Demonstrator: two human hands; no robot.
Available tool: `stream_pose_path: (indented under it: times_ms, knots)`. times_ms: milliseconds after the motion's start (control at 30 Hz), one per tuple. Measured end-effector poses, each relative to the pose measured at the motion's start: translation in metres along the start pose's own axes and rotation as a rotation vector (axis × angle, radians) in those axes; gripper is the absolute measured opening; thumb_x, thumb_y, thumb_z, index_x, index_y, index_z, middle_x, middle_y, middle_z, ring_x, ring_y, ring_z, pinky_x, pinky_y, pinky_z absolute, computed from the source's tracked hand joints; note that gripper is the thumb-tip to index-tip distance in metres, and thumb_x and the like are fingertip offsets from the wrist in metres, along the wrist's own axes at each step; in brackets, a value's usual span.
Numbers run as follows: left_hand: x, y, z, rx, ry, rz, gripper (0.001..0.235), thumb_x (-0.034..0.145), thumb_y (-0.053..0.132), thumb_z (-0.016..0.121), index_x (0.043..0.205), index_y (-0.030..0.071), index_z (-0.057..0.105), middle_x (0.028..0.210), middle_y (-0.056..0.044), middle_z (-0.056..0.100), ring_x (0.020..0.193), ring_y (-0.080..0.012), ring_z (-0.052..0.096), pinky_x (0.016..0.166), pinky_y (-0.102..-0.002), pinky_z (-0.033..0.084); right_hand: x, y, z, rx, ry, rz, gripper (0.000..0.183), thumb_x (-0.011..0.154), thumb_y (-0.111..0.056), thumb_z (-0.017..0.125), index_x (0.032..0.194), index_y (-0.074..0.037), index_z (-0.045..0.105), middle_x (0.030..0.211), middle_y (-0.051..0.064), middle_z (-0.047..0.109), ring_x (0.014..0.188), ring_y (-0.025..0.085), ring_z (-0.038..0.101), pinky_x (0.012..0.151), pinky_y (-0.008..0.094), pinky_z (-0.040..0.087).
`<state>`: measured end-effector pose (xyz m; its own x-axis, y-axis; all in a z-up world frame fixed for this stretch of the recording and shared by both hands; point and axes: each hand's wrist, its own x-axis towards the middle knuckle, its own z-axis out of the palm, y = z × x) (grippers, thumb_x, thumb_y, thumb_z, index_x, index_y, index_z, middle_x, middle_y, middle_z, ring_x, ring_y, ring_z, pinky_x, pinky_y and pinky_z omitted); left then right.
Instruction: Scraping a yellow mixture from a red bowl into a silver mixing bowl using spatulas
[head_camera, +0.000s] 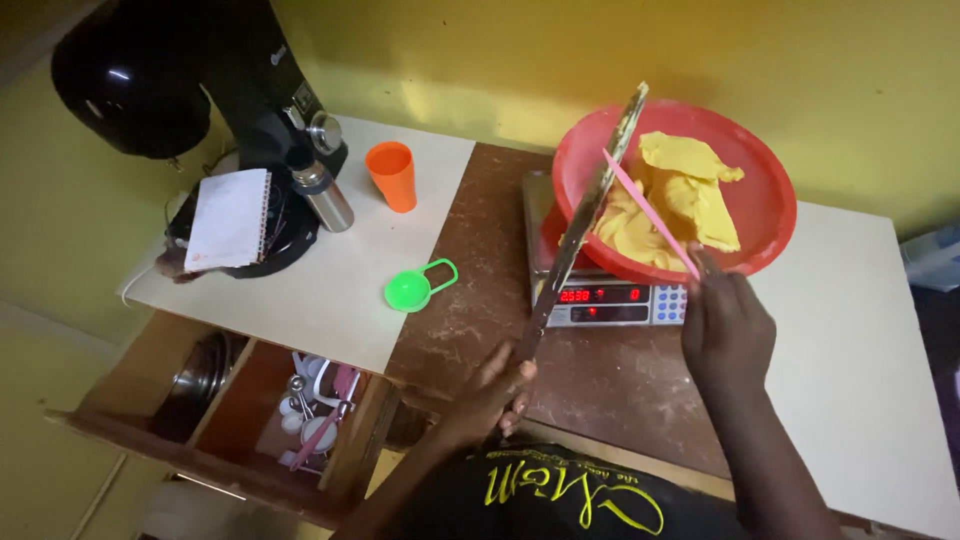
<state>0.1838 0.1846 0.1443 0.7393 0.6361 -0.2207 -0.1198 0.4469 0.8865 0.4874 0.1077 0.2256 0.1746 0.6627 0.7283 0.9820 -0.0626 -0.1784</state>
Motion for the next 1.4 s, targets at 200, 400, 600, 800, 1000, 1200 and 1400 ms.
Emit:
stream_pose_path:
  times_ms: [200, 400, 600, 800, 1000, 1200, 1400]
  knots:
    - [0.003, -0.017, -0.01, 0.178, 0.1, 0.17, 0.033, 0.117, 0.044, 0.046, 0.119, 0.013, 0.057, 0.107, -0.002, 0.062, 0.064, -0.0101, 0.059, 0.04, -0.024, 0.048, -0.1, 0.017, 0.042, 0.148, -0.248, -0.323, 0.057, 0.102, -0.003, 0.065, 0.157, -0.02, 0.061, 0.095, 0.015, 0.059, 0.079, 0.036, 0.06, 0.065, 0.046, 0.046]
    - [-0.002, -0.032, -0.008, 0.17, 0.107, 0.193, 0.052, 0.112, 0.05, 0.05, 0.136, 0.009, 0.071, 0.083, 0.001, 0.064, 0.046, -0.0064, 0.047, 0.034, -0.025, 0.033, -0.069, 0.052, 0.056, -0.32, -0.224, -0.01, 0.044, 0.106, -0.02, 0.062, 0.149, -0.024, 0.07, 0.1, 0.012, 0.067, 0.077, 0.04, 0.069, 0.052, 0.057, 0.052]
    - [0.003, -0.034, -0.014, 0.304, 0.065, 0.253, 0.059, 0.115, 0.05, 0.04, 0.146, 0.007, 0.067, 0.089, -0.005, 0.079, 0.045, -0.0059, 0.058, 0.035, -0.023, 0.046, -0.117, 0.065, 0.053, -0.237, -0.241, -0.045, 0.046, 0.108, -0.025, 0.062, 0.149, -0.043, 0.066, 0.11, 0.015, 0.073, 0.05, 0.043, 0.06, 0.047, 0.055, 0.047]
    - [-0.012, -0.012, -0.01, 0.306, 0.12, 0.175, 0.055, 0.114, 0.05, 0.037, 0.138, 0.01, 0.065, 0.097, -0.006, 0.077, 0.05, -0.0077, 0.056, 0.042, -0.025, 0.047, -0.038, -0.015, 0.014, 0.031, -0.431, 0.415, 0.062, 0.108, -0.039, 0.049, 0.166, -0.02, 0.044, 0.172, 0.022, 0.044, 0.14, 0.052, 0.057, 0.082, 0.067, 0.056]
    - [0.005, -0.039, -0.015, 0.008, 0.097, 0.401, 0.043, 0.12, 0.02, 0.039, 0.134, -0.016, 0.056, 0.086, -0.029, 0.078, 0.044, -0.022, 0.07, 0.032, -0.028, 0.056, -0.051, -0.008, 0.016, -0.041, 0.017, -0.192, 0.035, 0.108, -0.007, 0.073, 0.143, -0.01, 0.076, 0.102, 0.013, 0.068, 0.076, 0.037, 0.067, 0.059, 0.044, 0.052]
    - [-0.014, 0.001, -0.014, 0.275, 0.03, 0.368, 0.053, 0.123, 0.036, 0.039, 0.098, 0.0, 0.069, 0.054, -0.016, 0.069, 0.037, -0.0225, 0.066, 0.034, -0.029, 0.053, -0.052, 0.004, 0.013, -0.094, 0.028, -0.12, 0.031, 0.104, -0.007, 0.075, 0.133, -0.013, 0.082, 0.106, 0.017, 0.074, 0.074, 0.044, 0.072, 0.06, 0.054, 0.056]
    - [-0.005, -0.003, -0.006, 0.077, 0.205, 0.162, 0.052, 0.116, 0.05, 0.048, 0.104, 0.003, 0.07, 0.056, -0.016, 0.068, 0.044, -0.0202, 0.069, 0.043, -0.028, 0.056, -0.099, 0.031, 0.029, 0.126, -0.118, -0.11, 0.033, 0.09, -0.003, 0.084, 0.122, -0.009, 0.084, 0.092, 0.025, 0.076, 0.078, 0.05, 0.077, 0.063, 0.056, 0.061]
